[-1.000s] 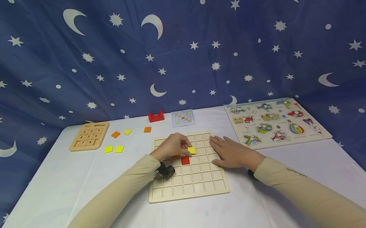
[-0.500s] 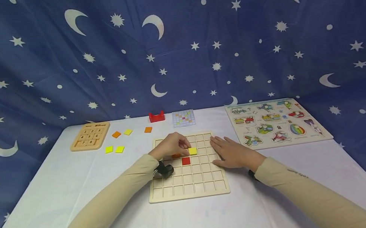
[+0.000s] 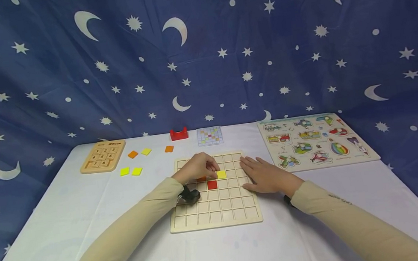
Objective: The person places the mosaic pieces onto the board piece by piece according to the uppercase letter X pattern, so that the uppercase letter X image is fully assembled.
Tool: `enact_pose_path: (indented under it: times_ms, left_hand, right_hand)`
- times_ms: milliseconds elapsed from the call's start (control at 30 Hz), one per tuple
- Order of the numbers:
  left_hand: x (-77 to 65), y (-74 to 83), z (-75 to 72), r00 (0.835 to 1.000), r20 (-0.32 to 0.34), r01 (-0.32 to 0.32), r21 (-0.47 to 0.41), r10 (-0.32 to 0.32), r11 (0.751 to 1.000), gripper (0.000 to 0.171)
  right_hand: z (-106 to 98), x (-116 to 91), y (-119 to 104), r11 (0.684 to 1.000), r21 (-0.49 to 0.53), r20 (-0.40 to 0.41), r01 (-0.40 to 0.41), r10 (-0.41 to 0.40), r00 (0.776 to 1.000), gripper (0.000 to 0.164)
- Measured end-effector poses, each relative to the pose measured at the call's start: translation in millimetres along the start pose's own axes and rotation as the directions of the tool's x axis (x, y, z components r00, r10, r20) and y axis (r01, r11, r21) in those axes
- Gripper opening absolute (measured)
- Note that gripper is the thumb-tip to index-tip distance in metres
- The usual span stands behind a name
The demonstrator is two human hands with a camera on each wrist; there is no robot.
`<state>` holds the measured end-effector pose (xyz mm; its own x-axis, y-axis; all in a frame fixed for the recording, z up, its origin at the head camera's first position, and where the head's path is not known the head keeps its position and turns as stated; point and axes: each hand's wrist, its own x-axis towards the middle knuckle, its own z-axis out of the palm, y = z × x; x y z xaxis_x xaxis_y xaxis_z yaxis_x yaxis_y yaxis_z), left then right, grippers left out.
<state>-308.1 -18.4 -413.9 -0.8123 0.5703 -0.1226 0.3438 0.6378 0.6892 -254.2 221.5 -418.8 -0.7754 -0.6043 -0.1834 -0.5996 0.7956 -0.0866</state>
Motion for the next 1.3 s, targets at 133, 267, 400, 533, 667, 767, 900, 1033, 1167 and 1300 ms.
enact_pose_path:
  times_ms: [133,267,400,533,667,767,900,1033,1167,1300]
  left_hand:
    - [-1.6,-0.8,-2.2,1.000,0.003,-0.023,-0.007,0.023,1.000,0.009]
    - [-5.1,-2.8,-4.9,1.000,-0.012,-0.009,-0.038,0.009,0.999,0.010]
    - [-9.8,-7.9,-11.2,0.999,-0.044,-0.020,-0.046,0.018,0.999,0.014]
    - [-16.5,-17.1,-23.0,0.997,-0.070,-0.043,-0.041,0.040,0.998,0.017]
    - [-26.5,-29.4,-37.7,0.994,-0.098,-0.063,-0.075,0.055,0.995,0.022]
    - [-35.3,-40.2,-49.2,0.990,-0.127,-0.068,-0.095,0.056,0.993,0.025]
    - [-48.7,-54.2,-65.6,0.986,-0.160,-0.059,-0.083,0.045,0.995,0.028]
    - [-63.8,-65.8,-82.8,0.980,-0.196,-0.041,-0.064,0.028,0.997,0.030]
    - [-77.5,-78.3,-96.9,0.971,-0.239,-0.028,-0.029,0.021,0.999,0.031]
    - [-90.9,-91.1,-107.4,0.965,-0.263,0.003,-0.015,-0.007,1.000,0.032]
  right_hand:
    - [0,-1,0,1.000,0.003,0.002,-0.004,0.004,1.000,0.075]
    - [1,-1,0,1.000,0.012,0.004,-0.009,0.009,1.000,0.075]
    - [3,-1,0,1.000,0.014,0.003,-0.008,0.008,1.000,0.075]
    - [4,-2,0,1.000,0.018,0.001,-0.004,0.004,1.000,0.074]
    - [4,-3,0,1.000,0.016,-0.006,0.004,-0.004,1.000,0.073]
    - [4,-3,0,1.000,0.013,-0.009,0.008,-0.008,1.000,0.073]
    - [3,-3,0,1.000,0.012,-0.013,0.017,-0.017,1.000,0.072]
    - [2,-3,0,1.000,0.008,-0.011,0.016,-0.016,1.000,0.073]
    - [1,-3,-1,1.000,0.003,-0.012,0.013,-0.013,1.000,0.073]
    - [0,-3,0,1.000,0.002,-0.016,0.018,-0.018,1.000,0.073]
